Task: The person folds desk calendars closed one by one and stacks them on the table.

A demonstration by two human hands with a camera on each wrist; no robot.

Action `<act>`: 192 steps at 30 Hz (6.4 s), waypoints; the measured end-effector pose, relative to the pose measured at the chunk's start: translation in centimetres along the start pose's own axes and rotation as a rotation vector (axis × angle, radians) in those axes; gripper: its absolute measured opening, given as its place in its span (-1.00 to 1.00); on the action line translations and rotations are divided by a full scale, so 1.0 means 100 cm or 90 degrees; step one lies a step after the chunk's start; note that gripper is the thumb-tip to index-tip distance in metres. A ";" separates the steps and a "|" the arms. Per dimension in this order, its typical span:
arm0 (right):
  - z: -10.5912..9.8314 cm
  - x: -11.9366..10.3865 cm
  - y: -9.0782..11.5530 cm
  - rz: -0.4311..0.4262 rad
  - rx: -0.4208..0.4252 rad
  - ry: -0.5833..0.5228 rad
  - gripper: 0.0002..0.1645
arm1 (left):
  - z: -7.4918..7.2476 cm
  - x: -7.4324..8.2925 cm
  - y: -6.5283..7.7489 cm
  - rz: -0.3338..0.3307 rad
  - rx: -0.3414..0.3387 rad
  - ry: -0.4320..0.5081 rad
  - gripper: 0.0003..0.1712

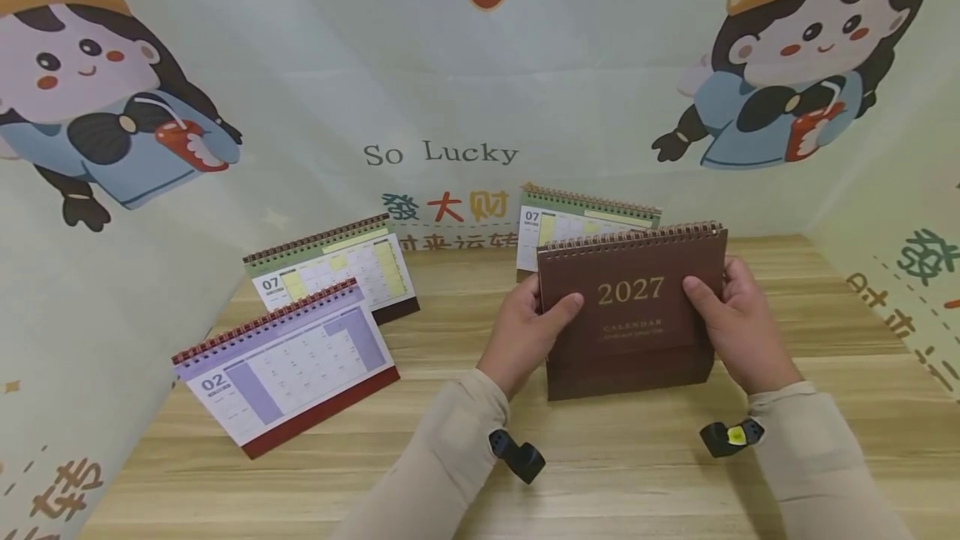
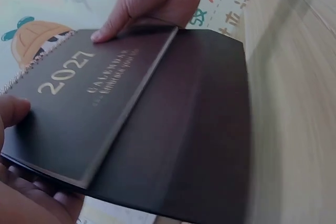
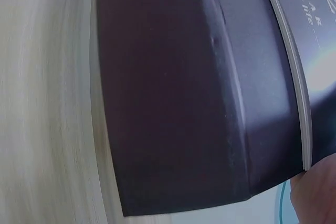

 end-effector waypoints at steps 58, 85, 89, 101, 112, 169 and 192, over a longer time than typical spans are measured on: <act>-0.025 0.029 0.019 0.161 -0.102 0.505 -0.33 | 0.019 -0.051 0.014 -0.073 -0.158 -0.336 -0.34; -0.056 0.066 0.030 0.227 -0.195 0.677 -0.38 | 0.043 -0.069 0.025 -0.081 -0.200 -0.599 -0.36; -0.058 0.069 0.031 0.232 -0.210 0.700 -0.37 | 0.045 -0.069 0.025 -0.076 -0.209 -0.630 -0.29; -0.060 0.072 0.026 0.196 -0.232 0.730 -0.43 | 0.048 -0.073 0.025 -0.092 -0.232 -0.642 -0.19; -0.065 0.078 0.026 0.214 -0.238 0.724 -0.34 | 0.046 -0.072 0.027 -0.093 -0.210 -0.620 -0.22; 0.030 -0.011 -0.015 0.044 -0.092 0.535 -0.48 | -0.189 0.134 0.052 0.280 0.197 -0.384 -0.65; 0.177 0.003 -0.034 -0.043 -0.219 0.380 -0.59 | -0.340 0.116 0.144 0.241 0.453 -0.413 -0.67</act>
Point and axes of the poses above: each hand's wrist, its own y-axis away from the middle knuckle, its own z-axis out of the palm, x = y × z, the point moved 9 cm from there along -y, towards the middle knuckle, and after that the axes turned 4 degrees about x, right-handed, at the moved point
